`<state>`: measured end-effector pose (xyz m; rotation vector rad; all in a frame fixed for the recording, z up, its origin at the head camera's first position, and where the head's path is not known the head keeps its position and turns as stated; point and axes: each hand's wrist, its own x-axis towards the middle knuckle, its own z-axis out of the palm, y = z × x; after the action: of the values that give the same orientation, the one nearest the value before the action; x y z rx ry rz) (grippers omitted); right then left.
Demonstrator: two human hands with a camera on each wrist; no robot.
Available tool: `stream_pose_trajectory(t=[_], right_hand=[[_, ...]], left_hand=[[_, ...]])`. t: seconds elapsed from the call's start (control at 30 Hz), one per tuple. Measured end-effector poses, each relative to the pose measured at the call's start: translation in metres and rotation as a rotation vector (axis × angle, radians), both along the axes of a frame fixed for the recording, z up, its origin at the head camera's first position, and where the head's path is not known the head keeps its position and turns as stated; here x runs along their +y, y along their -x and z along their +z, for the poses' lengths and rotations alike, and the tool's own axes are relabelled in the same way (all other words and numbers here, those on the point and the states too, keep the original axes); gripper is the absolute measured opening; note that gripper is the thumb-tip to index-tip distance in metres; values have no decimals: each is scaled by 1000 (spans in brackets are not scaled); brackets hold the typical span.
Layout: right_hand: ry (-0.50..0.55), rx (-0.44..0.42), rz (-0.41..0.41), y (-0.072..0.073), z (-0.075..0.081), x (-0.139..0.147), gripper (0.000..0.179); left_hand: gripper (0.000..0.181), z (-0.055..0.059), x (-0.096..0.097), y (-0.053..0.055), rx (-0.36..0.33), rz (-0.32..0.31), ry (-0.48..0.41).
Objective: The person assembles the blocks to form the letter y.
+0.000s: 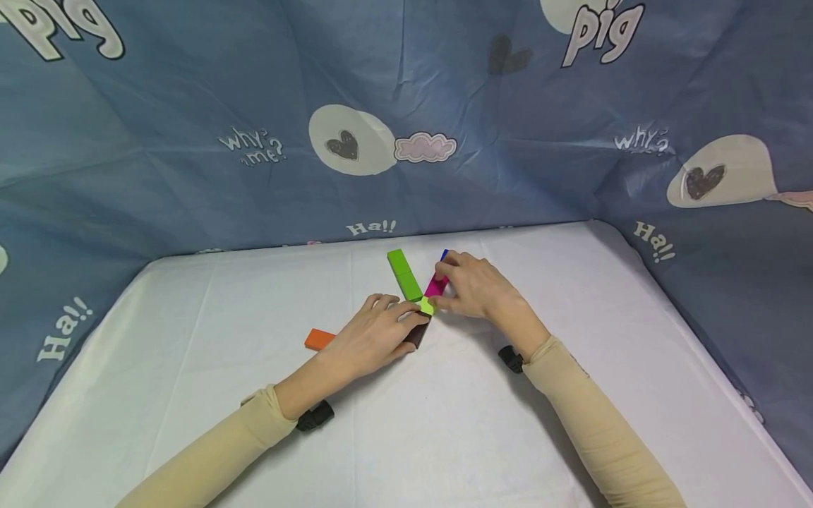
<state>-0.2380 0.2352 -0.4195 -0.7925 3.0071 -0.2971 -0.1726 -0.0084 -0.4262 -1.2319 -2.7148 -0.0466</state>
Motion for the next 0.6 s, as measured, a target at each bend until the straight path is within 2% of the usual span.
stream_pose_trajectory(t=[0.27,0.6], right_hand=[[2,6,1,1,-1,0,44],[9,8,2,0,-1,1,46]], left_hand=[[41,-2,0,-1,-1,-2,14],[46,-3,0,-2,68,-10,35]])
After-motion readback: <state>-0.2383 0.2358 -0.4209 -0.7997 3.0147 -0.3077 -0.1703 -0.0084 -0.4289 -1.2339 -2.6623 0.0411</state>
